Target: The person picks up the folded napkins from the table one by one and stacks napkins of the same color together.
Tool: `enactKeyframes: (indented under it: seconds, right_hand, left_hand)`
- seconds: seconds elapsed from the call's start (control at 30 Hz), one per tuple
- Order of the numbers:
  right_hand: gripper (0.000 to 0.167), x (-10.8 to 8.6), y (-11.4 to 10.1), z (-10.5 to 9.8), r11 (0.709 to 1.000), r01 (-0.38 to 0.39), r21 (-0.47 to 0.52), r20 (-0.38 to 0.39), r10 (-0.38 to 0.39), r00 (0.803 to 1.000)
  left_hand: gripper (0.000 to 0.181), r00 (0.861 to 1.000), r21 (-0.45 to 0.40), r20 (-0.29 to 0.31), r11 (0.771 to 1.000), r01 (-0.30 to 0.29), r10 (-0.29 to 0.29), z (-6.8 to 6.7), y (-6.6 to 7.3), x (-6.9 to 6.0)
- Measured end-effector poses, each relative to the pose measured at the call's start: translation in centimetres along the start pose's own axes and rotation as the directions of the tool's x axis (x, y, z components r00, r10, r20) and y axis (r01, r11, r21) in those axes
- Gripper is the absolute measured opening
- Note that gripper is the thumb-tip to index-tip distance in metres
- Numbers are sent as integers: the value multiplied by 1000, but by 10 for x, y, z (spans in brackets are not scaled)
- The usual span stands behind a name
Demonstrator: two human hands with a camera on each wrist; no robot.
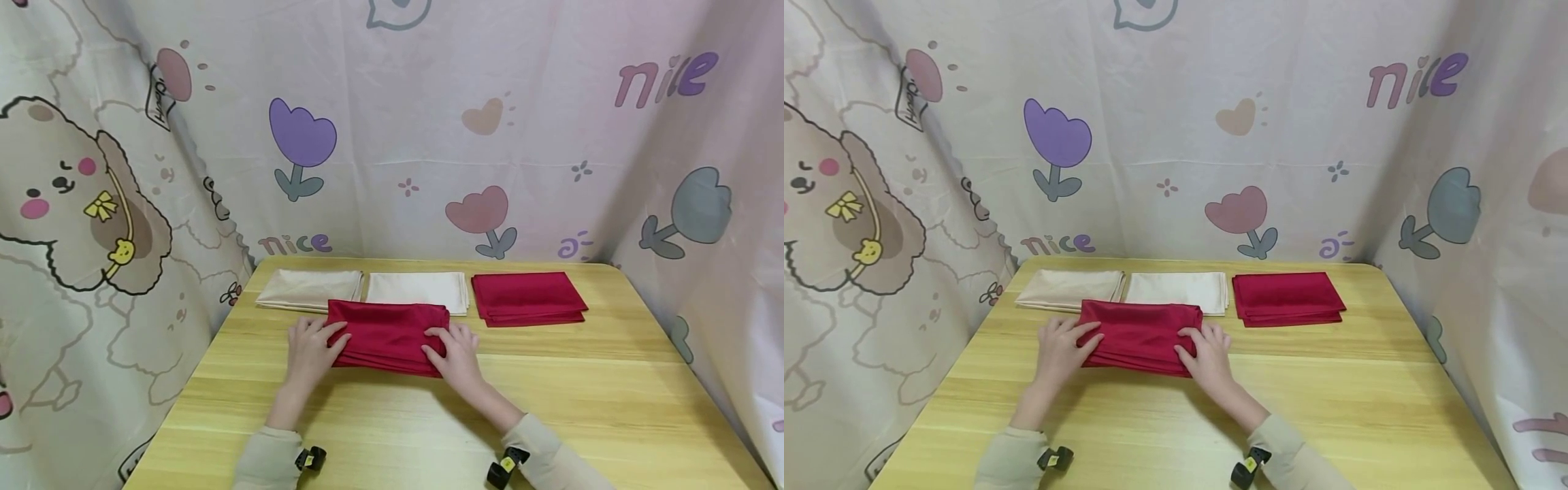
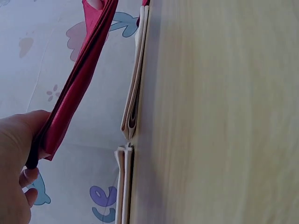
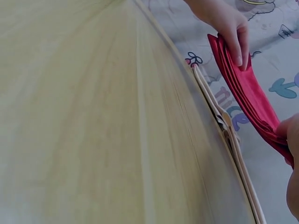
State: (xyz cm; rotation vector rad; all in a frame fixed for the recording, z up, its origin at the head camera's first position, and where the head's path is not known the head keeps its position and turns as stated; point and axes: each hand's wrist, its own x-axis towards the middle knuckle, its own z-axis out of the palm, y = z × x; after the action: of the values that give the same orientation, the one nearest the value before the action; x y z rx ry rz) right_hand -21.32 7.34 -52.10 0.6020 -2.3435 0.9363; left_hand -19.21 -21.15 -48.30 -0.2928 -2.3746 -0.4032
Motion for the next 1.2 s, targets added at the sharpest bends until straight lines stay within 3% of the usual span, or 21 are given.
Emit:
enactKeyframes:
  seconds: [0.23, 0.6, 1.03, 1.2]
  right_hand:
    - [27, -3, 7, -7, 1000, -10, -4, 10, 10, 1000]
    - [28, -7, 18, -17, 1000, -17, -23, 1, 17, 1000]
    - [30, -9, 32, -30, 996, 7, -86, -39, -10, 999]
    - [30, -8, 34, -36, 996, -3, -91, -61, -2, 998]
  left_hand:
    - [26, 1000, -2, 19, 1000, -19, 19, 8, 5, -1]
    - [25, 997, -25, 83, 1000, -3, 5, 16, 18, 1]
    - [27, 994, -21, 73, 996, -84, 85, 24, 32, 5]
    - [26, 989, -29, 99, 994, -106, 108, 26, 38, 11]
